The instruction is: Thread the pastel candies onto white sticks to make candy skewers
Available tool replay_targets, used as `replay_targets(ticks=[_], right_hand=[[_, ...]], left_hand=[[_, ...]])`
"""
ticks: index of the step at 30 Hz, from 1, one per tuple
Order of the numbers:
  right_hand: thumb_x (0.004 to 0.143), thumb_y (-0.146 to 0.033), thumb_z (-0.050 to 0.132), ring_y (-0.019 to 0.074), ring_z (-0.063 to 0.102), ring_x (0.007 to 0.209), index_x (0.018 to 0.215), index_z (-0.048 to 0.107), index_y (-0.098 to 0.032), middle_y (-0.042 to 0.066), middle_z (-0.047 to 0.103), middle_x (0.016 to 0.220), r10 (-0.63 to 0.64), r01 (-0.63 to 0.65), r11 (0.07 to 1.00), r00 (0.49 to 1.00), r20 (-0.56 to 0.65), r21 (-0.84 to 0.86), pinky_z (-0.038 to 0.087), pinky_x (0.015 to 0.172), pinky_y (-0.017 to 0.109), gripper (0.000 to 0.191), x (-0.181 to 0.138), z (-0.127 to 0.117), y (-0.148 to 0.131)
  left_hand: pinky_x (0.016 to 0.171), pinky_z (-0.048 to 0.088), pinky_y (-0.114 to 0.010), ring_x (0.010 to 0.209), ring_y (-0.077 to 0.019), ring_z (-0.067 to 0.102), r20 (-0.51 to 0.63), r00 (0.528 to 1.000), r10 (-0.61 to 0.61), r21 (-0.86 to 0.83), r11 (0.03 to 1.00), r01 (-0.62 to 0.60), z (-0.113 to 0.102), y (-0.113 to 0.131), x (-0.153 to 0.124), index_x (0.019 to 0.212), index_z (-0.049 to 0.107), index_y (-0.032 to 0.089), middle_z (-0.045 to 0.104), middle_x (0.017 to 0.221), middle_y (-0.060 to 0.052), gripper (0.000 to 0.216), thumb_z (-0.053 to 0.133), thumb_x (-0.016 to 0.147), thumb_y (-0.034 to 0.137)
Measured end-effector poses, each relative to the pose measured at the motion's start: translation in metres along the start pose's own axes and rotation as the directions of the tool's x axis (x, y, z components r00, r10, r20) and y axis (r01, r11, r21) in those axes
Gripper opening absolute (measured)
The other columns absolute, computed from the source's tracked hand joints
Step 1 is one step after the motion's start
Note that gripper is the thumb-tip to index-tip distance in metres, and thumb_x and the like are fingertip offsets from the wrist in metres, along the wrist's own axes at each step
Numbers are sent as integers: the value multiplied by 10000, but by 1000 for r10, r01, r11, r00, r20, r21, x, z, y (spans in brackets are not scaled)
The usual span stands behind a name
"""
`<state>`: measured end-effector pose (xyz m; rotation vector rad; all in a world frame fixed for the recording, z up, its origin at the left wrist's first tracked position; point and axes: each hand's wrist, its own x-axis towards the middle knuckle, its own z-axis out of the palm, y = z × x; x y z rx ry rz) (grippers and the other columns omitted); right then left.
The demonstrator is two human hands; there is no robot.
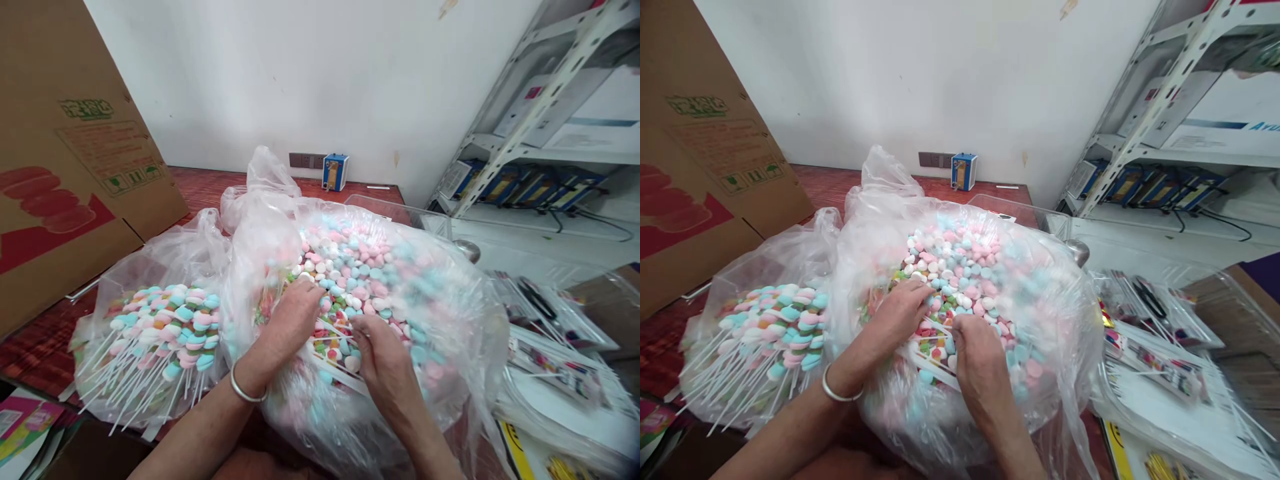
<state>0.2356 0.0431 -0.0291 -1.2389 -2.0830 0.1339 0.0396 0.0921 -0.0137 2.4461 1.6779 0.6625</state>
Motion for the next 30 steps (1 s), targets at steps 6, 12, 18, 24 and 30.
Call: replay_targets(ticks=[6,12,18,24,30], right_hand=[[1029,-296,423,198,622,830,1012,575,-211,39,663,907,331,-322,940,942,-65,117,411,703,278,175,19,-11,-3],[868,-129,565,183,583,787,906,646,-226,32,648,904,298,-324,943,923,241,74,312,639,267,131,54,27,-8],[910,-226,569,163,563,725,809,572,-202,15,620,813,319,-366,906,921,223,215,310,610,254,104,57,37,-4],[1004,-524,444,125,557,622,985,562,-212,-19,637,815,344,-389,805,921,182,448,411,551,226,334,42,20,-12],[964,-409,580,101,467,528,943,628,-205,-29,611,752,303,-260,879,952,-49,400,391,524,228,211,37,14,-22]], left_hand=[[878,481,-416,1001,-280,579,41,999,0,59,998,-3,11,-4,4,935,726,180,664,944,-95,122,614,895,155],[844,474,-372,939,-243,609,21,999,-29,-72,997,30,8,-7,2,923,690,182,685,918,-72,163,568,874,86],[800,514,-337,881,-206,668,-12,949,-314,-504,822,265,-8,-5,-9,1087,704,200,746,1005,-52,260,599,856,145],[719,563,-286,861,-208,720,232,886,-401,-878,306,368,-14,9,-12,1154,748,187,781,1016,-62,382,731,807,348],[878,570,-345,947,-235,731,256,934,-248,-949,118,292,-17,30,-12,1101,780,178,785,1016,-77,368,703,863,448]])
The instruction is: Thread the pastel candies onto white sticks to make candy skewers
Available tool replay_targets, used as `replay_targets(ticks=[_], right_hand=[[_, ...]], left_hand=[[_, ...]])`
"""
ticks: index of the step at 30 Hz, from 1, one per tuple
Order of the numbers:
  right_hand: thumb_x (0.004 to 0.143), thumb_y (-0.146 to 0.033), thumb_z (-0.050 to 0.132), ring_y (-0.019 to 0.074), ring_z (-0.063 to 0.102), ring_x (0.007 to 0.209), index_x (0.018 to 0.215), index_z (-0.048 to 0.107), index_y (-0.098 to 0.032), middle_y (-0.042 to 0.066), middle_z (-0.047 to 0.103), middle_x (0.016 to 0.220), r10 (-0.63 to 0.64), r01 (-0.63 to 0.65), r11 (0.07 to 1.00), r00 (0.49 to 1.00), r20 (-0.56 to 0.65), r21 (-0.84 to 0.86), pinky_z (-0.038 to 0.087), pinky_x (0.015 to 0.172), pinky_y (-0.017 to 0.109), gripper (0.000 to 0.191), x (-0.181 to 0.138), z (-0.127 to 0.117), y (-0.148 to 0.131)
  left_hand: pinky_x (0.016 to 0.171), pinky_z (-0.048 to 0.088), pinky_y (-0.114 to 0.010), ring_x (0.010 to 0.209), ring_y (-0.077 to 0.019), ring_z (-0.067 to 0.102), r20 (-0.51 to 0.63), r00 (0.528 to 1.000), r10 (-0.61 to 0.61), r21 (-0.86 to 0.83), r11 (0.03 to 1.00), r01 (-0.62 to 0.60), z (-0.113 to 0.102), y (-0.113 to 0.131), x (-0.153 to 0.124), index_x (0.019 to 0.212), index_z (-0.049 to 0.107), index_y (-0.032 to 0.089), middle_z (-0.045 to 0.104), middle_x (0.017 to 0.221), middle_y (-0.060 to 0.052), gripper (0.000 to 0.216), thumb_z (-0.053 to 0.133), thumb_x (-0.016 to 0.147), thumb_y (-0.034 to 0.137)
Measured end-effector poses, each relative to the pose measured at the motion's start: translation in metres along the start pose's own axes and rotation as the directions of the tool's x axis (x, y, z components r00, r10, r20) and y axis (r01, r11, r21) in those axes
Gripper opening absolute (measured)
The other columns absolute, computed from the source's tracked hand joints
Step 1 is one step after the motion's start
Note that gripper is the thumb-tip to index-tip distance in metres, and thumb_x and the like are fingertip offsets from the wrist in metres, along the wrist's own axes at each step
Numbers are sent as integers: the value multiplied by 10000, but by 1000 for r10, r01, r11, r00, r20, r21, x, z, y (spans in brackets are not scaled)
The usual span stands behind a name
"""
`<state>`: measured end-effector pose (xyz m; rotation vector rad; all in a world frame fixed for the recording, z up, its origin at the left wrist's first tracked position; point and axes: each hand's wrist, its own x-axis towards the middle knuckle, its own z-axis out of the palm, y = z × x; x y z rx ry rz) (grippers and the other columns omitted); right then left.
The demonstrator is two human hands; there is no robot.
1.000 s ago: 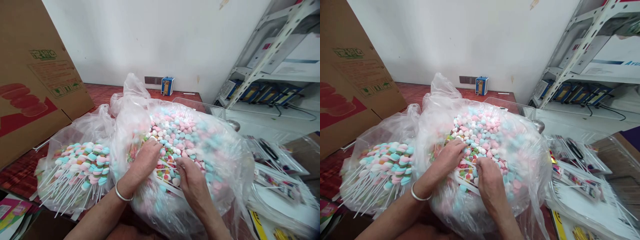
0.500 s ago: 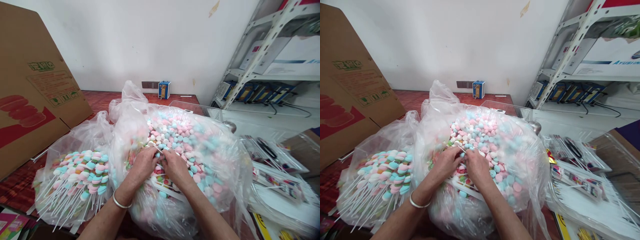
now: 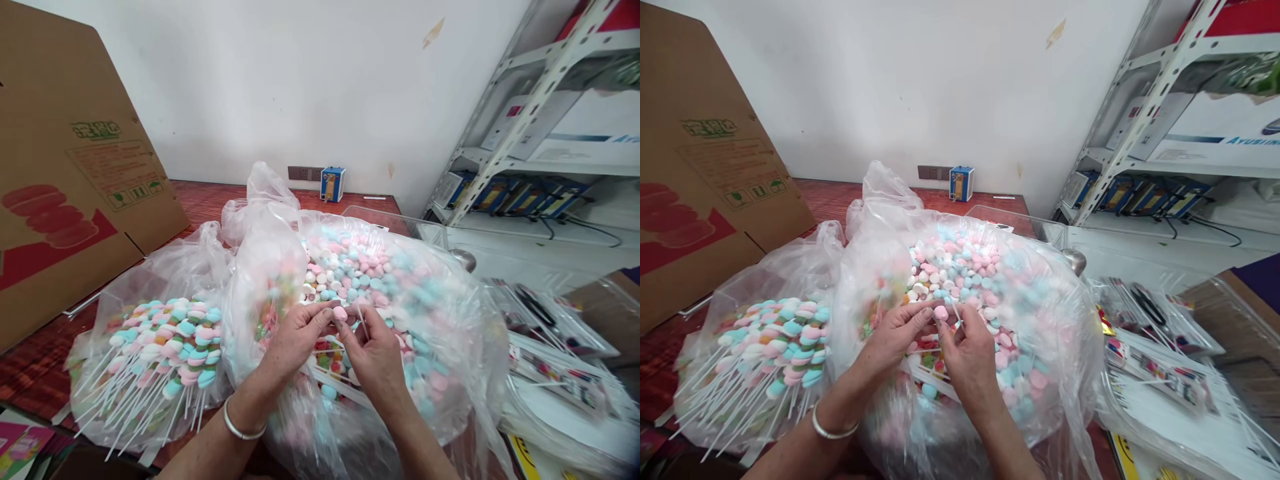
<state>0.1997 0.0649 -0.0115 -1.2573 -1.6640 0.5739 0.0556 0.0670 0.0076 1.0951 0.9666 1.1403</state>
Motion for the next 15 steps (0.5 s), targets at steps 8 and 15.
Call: replay_targets(ticks=[8,15], right_hand=[[971,-263,491,216,655,919,1168,627,-182,95,672,1044,-140,145,965,989,39,-218,509,735,315,253,-10,-4,-1],[1044,-297,281,243,751,911,1321,615,-209,95,776,1059,59,55,913,962,265,-403,531,674,320,443,-34,-26,-11]], left_hand=[[843,577,-291,957,-207,719,-179,984,10,-84,996,-26,2,-11,0,1116,753,173,782,1014,-76,447,846,737,392],[592,576,-234,772,-184,714,-298,953,-46,-78,997,24,-6,-12,1,1085,749,160,758,851,-49,526,900,634,384]])
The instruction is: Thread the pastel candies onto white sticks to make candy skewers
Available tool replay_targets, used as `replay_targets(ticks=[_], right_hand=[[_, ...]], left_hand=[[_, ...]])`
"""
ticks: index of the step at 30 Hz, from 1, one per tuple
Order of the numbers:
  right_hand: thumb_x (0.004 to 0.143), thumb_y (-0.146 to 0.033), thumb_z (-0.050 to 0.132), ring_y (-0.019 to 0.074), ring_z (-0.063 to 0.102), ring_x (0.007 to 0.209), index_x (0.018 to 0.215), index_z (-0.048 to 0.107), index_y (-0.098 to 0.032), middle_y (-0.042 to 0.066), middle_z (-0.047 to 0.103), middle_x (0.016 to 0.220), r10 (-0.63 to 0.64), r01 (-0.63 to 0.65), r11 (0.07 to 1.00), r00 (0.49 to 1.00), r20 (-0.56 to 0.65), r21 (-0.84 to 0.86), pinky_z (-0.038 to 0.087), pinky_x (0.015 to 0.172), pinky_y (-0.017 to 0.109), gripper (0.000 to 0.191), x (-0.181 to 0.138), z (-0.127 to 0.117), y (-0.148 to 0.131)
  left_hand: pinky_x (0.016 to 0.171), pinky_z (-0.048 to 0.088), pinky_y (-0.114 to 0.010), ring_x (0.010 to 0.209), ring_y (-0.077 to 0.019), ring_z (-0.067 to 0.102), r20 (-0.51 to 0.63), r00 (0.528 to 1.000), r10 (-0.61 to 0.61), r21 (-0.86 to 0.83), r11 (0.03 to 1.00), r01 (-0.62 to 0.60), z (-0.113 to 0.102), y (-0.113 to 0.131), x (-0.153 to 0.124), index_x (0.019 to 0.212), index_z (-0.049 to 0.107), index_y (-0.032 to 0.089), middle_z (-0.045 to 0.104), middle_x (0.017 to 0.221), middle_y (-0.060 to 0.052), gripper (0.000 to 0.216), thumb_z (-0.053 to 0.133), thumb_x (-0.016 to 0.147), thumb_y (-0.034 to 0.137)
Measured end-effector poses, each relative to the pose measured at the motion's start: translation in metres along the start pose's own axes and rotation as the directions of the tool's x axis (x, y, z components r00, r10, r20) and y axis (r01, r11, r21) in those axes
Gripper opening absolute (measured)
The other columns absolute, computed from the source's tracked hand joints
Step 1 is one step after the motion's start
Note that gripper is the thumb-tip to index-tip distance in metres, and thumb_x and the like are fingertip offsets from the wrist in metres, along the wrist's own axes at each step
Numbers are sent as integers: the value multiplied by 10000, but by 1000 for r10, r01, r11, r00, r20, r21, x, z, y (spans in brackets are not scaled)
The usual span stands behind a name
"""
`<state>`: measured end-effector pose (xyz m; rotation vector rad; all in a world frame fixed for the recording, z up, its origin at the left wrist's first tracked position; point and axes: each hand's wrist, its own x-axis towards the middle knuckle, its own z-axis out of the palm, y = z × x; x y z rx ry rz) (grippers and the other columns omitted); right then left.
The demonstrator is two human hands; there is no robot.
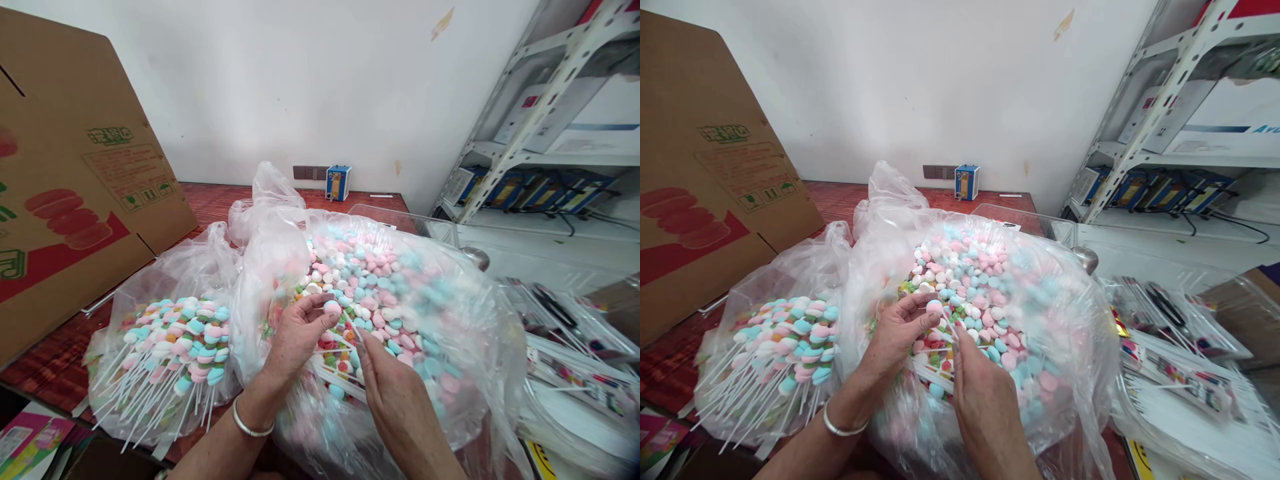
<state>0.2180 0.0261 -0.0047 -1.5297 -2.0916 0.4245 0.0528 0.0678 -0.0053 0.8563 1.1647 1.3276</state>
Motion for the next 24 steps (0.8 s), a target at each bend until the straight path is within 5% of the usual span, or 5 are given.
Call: replay_targets(ticks=[3,8,17,24], right_hand=[[1024,-249,294,254,762,705,1424,562,-223,63,803,868,76,-56,986,989,124,-157,452,536,309,482,-3,0,-3],[1008,-242,335,252,749,647,1382,595,-210,63,790,754,121,-81,968,980,159,-237,361,500,292,457,1,-1,-5],[1031,-340,301,193,649,631,890,660,-229,40,707,717,50,-79,970,990,130,231,411,582,261,402,-6,2,-8],[1023,-390,317,197,622,742,884,595,-224,49,690,831,93,-162,905,978,188,393,428,657,276,353,-3,4,-6]], left_hand=[[599,592,-261,740,-186,713,56,998,-36,23,999,35,2,0,-3,1130,733,162,742,783,-33,566,893,639,395],[744,603,-282,814,-182,730,115,993,-37,-8,999,38,2,-5,-3,1136,738,150,773,869,-58,554,891,656,380],[579,591,-244,778,-180,722,48,992,-119,-15,993,120,4,-2,-2,1192,685,168,760,949,-66,629,880,658,437],[708,607,-270,799,-174,726,74,996,-41,12,999,40,7,-6,0,1064,721,155,770,877,-52,474,870,668,369]])
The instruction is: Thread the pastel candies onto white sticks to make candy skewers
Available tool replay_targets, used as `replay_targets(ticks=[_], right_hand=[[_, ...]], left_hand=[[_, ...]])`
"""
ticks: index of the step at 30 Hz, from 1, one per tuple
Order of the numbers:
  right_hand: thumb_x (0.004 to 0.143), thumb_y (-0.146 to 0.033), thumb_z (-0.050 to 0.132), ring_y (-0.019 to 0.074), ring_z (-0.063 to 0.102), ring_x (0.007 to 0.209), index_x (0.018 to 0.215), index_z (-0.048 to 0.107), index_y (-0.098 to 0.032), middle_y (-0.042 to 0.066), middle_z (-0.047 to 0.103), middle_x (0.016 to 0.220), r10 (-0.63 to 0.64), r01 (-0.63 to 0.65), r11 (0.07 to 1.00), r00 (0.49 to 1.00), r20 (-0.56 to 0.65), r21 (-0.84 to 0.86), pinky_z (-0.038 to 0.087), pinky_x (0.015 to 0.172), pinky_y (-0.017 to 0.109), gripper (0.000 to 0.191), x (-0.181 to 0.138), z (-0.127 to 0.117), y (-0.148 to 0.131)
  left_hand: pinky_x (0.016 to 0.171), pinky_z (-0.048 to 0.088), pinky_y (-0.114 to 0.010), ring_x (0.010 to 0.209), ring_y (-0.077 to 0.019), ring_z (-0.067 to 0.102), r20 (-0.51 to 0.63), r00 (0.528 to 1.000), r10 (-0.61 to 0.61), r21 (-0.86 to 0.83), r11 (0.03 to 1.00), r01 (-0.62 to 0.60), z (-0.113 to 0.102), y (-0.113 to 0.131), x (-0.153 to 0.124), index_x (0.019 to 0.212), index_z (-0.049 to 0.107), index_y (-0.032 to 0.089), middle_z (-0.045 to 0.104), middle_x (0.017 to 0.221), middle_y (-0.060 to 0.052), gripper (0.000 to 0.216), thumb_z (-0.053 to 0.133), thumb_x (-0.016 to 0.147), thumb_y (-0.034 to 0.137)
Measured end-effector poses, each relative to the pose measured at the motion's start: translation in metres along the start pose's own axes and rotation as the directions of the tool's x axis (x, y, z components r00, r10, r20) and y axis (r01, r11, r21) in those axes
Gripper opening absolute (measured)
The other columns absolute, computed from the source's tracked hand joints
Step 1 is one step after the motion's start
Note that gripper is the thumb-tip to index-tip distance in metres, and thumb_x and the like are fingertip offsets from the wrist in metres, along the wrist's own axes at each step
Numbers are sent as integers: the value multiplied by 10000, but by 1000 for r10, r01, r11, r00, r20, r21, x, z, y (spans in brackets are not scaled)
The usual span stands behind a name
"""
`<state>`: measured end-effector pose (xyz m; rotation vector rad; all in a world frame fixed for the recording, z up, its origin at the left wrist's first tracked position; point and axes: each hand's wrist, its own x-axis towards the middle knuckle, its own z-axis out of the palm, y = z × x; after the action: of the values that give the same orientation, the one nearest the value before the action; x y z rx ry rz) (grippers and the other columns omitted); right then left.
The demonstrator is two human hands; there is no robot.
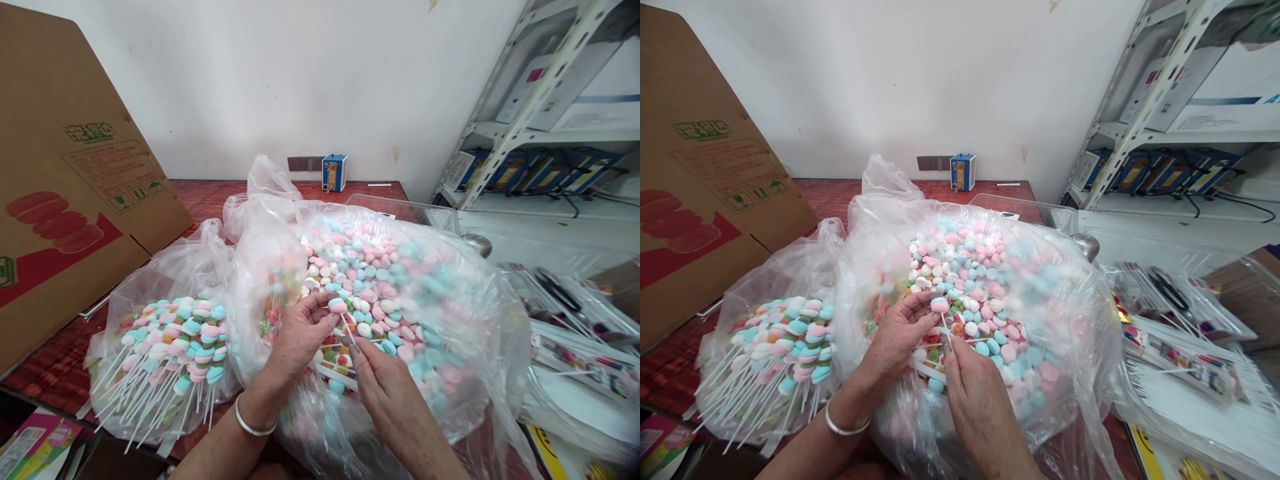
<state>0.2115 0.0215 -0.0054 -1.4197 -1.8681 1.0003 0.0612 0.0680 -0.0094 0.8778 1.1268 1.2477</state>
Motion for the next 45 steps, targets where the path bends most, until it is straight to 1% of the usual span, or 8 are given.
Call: replay_targets(ticks=[10,18,22,26,29,32,40,45], right_hand=[[978,-431,326,175,537,631,756,502,-235,23,610,703,82,-78,990,996,-35,119,388,582,274,345,7,5,-6],[1015,-350,300,174,563,615,869,595,-216,20,637,700,-19,8,997,989,-146,-76,370,581,262,355,16,10,3],[1044,-386,343,174,581,610,869,656,-227,20,661,698,-92,10,942,970,-227,-336,316,566,266,393,18,3,14],[1033,-368,440,183,597,641,748,643,-213,48,665,724,-158,-43,802,946,-282,-595,272,552,276,383,17,-6,14],[996,-239,501,184,616,642,855,677,-213,66,682,832,-130,-57,687,971,-199,-725,245,524,278,227,17,-3,9],[967,-181,543,193,640,655,941,685,-227,59,682,842,-93,-24,634,990,-106,-773,223,508,283,152,19,5,3],[940,-132,560,220,672,700,853,658,-210,77,679,796,-112,2,567,991,-74,-824,196,509,301,152,30,8,-5],[918,-100,572,242,696,744,856,679,-186,99,688,821,-48,30,551,999,4,-834,239,504,298,150,41,9,-21]], left_hand=[[741,587,-277,817,-186,728,39,996,83,112,990,-87,6,-6,-5,1060,747,149,781,892,-68,322,766,775,300],[911,569,-331,969,-207,730,125,971,204,319,918,-234,7,-9,-18,1033,779,191,786,1061,-70,280,613,812,143],[1038,517,-370,1170,-223,675,123,952,279,421,854,-304,-7,-7,-24,1334,646,250,703,1308,-64,456,560,895,163],[1124,445,-428,1275,-243,599,-57,859,508,708,627,-324,-40,6,-12,1373,604,243,645,1383,-77,438,502,953,178],[1154,391,-484,1273,-275,560,53,770,635,903,299,-308,-63,16,-2,1097,750,214,692,1270,-89,287,527,930,145],[1084,436,-502,1161,-286,578,206,798,566,938,116,-325,-70,19,2,966,776,220,726,1139,-81,219,586,904,132],[1093,398,-495,1248,-297,503,315,808,497,927,19,-373,-60,12,2,1057,765,235,682,1198,-80,261,554,945,130],[969,438,-481,987,-271,549,315,821,476,940,-38,-339,-57,8,9,968,770,222,687,980,-74,206,566,961,191]])
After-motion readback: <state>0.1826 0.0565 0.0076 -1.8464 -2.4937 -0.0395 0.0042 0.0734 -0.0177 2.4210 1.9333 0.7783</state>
